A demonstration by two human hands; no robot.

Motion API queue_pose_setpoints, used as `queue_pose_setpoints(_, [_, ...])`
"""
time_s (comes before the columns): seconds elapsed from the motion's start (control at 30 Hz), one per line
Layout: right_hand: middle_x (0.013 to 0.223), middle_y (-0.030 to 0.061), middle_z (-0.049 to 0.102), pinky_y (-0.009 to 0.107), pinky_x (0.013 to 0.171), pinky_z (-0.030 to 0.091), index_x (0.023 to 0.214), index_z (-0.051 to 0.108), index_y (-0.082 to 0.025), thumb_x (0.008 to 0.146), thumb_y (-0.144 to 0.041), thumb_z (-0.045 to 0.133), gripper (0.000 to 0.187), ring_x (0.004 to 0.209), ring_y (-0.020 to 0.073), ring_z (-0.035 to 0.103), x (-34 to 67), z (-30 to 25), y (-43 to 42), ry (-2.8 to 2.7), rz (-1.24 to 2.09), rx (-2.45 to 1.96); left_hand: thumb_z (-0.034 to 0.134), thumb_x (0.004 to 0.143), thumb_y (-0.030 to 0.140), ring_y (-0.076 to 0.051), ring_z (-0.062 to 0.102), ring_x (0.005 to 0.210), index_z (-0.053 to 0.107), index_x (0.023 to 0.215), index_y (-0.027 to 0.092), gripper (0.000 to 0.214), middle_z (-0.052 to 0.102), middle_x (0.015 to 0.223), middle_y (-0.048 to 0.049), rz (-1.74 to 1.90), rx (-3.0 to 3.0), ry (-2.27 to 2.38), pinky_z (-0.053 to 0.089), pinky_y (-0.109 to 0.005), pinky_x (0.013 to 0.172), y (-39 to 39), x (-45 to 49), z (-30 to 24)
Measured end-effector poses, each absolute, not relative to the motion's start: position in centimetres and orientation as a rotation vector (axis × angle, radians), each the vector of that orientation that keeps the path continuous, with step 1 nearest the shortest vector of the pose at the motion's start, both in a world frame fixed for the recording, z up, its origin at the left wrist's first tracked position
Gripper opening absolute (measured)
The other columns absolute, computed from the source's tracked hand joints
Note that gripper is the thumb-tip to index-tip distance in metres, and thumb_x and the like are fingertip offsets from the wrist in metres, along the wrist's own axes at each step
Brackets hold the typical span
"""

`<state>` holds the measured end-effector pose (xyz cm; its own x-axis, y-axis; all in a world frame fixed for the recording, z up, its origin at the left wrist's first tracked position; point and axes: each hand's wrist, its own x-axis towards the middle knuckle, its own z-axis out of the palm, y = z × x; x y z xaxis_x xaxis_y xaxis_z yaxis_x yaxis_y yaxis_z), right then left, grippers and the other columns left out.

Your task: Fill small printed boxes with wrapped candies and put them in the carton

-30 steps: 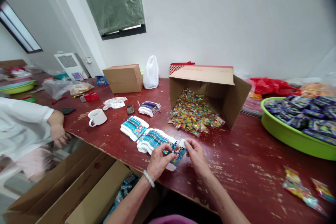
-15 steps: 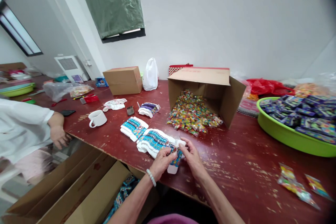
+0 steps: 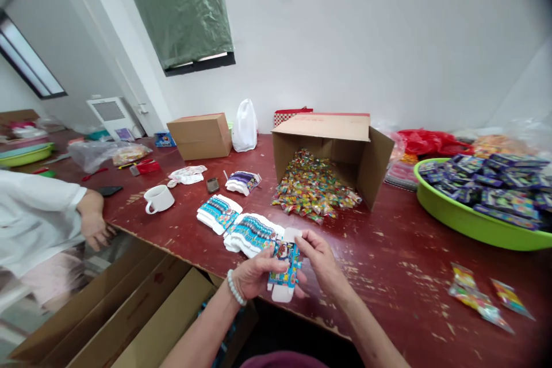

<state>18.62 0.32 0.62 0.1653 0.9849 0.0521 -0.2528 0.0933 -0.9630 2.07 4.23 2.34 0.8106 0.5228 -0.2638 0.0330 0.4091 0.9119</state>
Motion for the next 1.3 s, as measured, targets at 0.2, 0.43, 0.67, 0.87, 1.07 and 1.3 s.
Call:
queue_pose_setpoints(0.2, [0.065, -0.0037, 0.058, 0.021, 0.047, 0.038, 0.091, 0.064, -0.020, 0.083, -0.050, 0.063, 0.031, 0.049, 0.0103, 0.046, 17.4, 2.7, -0.5, -0.990, 1.267, -0.986, 0.083, 0.060, 0.045, -0.021, 0.069, 0.065, 0.064, 0.108, 0.011, 0.062, 0.069, 0.081, -0.0078, 0.364, 0.907, 0.390, 0.054, -0.031, 0.061, 3.0, 1.3, 1.7])
queue_pose_setpoints(0.43, [0.129, 0.0077, 0.052, 0.032, 0.079, 0.052, 0.131, 0.049, -0.029, 0.084, -0.030, 0.061, 0.048, 0.097, 0.0204, 0.059, 16.5, 4.1, -3.1, -1.221, 0.762, -1.099, 0.087, 0.055, 0.044, -0.017, 0.062, 0.067, 0.065, 0.105, 0.012, 0.063, 0.067, 0.081, -0.0070, 0.542, 1.017, 0.471, 0.052, -0.030, 0.067, 1.3, 0.8, 3.4])
queue_pose_setpoints(0.67, [0.111, 0.0087, 0.052, 0.038, 0.089, 0.048, 0.107, 0.063, -0.025, 0.077, -0.015, 0.062, 0.032, 0.106, 0.0267, 0.055, 16.2, 5.2, -5.1, -1.569, 0.284, -1.184, 0.086, 0.054, 0.040, -0.014, 0.057, 0.069, 0.067, 0.100, 0.013, 0.057, 0.064, 0.080, -0.0022, 0.551, 1.237, 0.592, 0.045, -0.024, 0.067, 0.0, 0.4, 4.9])
queue_pose_setpoints(0.87, [0.098, 0.0047, 0.057, 0.029, 0.067, 0.048, 0.095, 0.058, -0.024, 0.079, -0.011, 0.053, 0.022, 0.077, 0.0185, 0.059, 16.1, 6.8, -6.7, -1.751, 0.383, -1.133, 0.075, 0.070, 0.039, -0.015, 0.059, 0.067, 0.070, 0.088, 0.010, 0.035, 0.065, 0.074, -0.0033, 0.481, 1.455, 0.660, 0.045, -0.024, 0.066, -2.0, -0.5, 6.8])
queue_pose_setpoints(1.07, [0.075, 0.0002, 0.058, 0.027, 0.057, 0.042, 0.081, 0.052, -0.024, 0.078, -0.010, 0.050, 0.014, 0.065, 0.0175, 0.056, 16.7, 6.8, -7.8, -1.849, 0.424, -1.059, 0.082, 0.059, 0.038, -0.014, 0.060, 0.058, 0.071, 0.083, 0.011, 0.039, 0.067, 0.072, -0.0035, 0.407, 1.425, 0.620, 0.049, -0.026, 0.062, -3.8, -1.2, 7.1])
queue_pose_setpoints(1.3, [0.088, 0.0034, 0.062, 0.028, 0.065, 0.046, 0.092, 0.056, -0.024, 0.081, -0.018, 0.054, 0.013, 0.074, 0.0192, 0.060, 16.9, 4.9, -7.7, -1.844, 0.384, -1.043, 0.079, 0.060, 0.053, -0.014, 0.058, 0.046, 0.069, 0.083, 0.010, 0.050, 0.065, 0.066, -0.0046, 0.396, 1.228, 0.563, 0.049, -0.028, 0.052, -3.6, -1.2, 6.0])
